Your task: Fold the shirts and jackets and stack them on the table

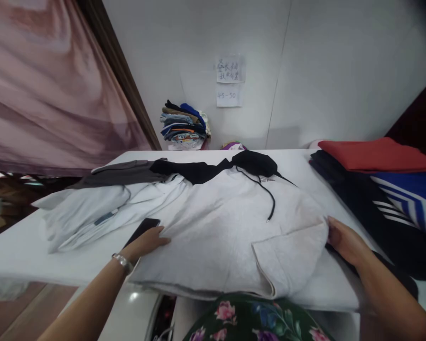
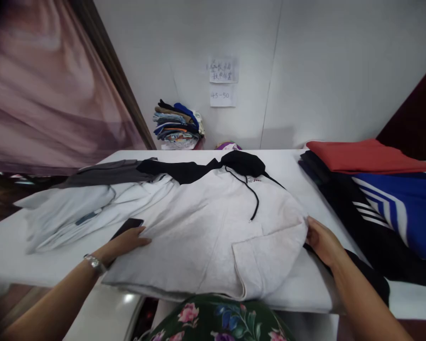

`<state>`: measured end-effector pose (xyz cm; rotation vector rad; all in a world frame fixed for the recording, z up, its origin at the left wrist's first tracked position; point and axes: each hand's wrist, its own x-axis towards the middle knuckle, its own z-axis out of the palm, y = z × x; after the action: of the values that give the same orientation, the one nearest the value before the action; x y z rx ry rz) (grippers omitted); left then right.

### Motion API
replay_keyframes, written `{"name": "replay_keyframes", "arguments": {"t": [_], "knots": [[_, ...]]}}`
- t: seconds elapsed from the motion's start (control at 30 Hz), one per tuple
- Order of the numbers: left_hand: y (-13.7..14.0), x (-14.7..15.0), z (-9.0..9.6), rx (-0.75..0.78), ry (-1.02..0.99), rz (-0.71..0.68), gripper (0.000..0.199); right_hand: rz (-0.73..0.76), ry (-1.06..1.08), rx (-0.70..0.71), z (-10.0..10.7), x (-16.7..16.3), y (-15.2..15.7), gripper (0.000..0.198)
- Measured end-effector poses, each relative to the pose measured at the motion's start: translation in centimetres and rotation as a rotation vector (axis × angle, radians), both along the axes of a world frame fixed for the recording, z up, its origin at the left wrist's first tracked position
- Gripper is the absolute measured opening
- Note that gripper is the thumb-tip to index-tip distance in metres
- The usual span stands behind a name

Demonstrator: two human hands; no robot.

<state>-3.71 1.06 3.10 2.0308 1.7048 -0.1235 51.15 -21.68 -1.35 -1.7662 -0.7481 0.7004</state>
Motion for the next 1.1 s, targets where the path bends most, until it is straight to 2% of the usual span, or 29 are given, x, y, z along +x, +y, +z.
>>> {"name": "replay_keyframes", "arguments": {"t": [0.07,0.1,0.17,0.2,0.27,0.33,0.43,0.53,0.6,0.67,0.73,0.83,0.9,0.93,1.0,1.1], "knots": [[1.2,0.1,0.0,0.021,0.088,-0.054,0.053,-0.081,0.127,0.092,0.2,0.9,0.0,0.034],[1.8,0.4,0.1,0.027,0.122,-0.079,0.053,-0.145,0.123,0.135,0.4,1.8,0.3,0.036],[2.9,1.4,0.3,0.043,0.162,-0.083,0.057,-0.249,-0.035,0.131,0.9,3.9,1.4,0.036],[3.5,2.1,0.3,0.055,0.167,-0.071,0.060,-0.244,-0.156,0.065,1.1,5.0,2.1,0.033],[4.6,3.8,0.4,0.089,0.160,-0.062,0.062,-0.146,-0.391,-0.135,1.5,7.0,4.1,0.026],[5.8,5.9,0.3,0.143,0.151,-0.087,0.061,-0.034,-0.531,-0.288,1.7,8.1,6.4,0.020],[7.7,9.2,0.0,0.211,0.138,-0.079,0.059,0.040,-0.574,-0.349,1.4,7.9,9.8,0.012],[10.0,12.1,-0.4,0.243,0.066,-0.008,0.064,0.111,-0.592,-0.396,0.9,6.5,12.3,0.003],[11.6,13.6,-0.7,0.259,0.008,0.050,0.068,0.162,-0.630,-0.450,1.3,6.0,13.6,0.004],[12.9,14.8,-1.1,0.268,-0.038,0.111,0.070,0.164,-0.700,-0.514,3.3,6.7,14.7,0.007],[13.9,15.6,-1.5,0.269,-0.063,0.154,0.070,0.082,-0.787,-0.551,6.8,8.5,15.8,0.002],[14.7,16.1,-2.0,0.262,-0.065,0.175,0.068,-0.096,-0.905,-0.518,13.3,12.0,18.1,0.024],[15.0,16.2,-2.3,0.266,-0.066,0.181,0.067,-0.190,-0.997,-0.447,16.3,13.5,19.8,0.035],[15.1,16.2,-2.4,0.270,-0.066,0.185,0.066,-0.211,-1.033,-0.416,17.0,13.7,20.6,0.037],[15.4,16.1,-2.5,0.280,-0.065,0.192,0.064,-0.217,-1.072,-0.386,16.7,13.1,22.0,0.036],[15.9,16.1,-2.2,0.302,-0.049,0.196,0.059,-0.119,-1.042,-0.384,13.3,10.6,23.5,0.037]]}}
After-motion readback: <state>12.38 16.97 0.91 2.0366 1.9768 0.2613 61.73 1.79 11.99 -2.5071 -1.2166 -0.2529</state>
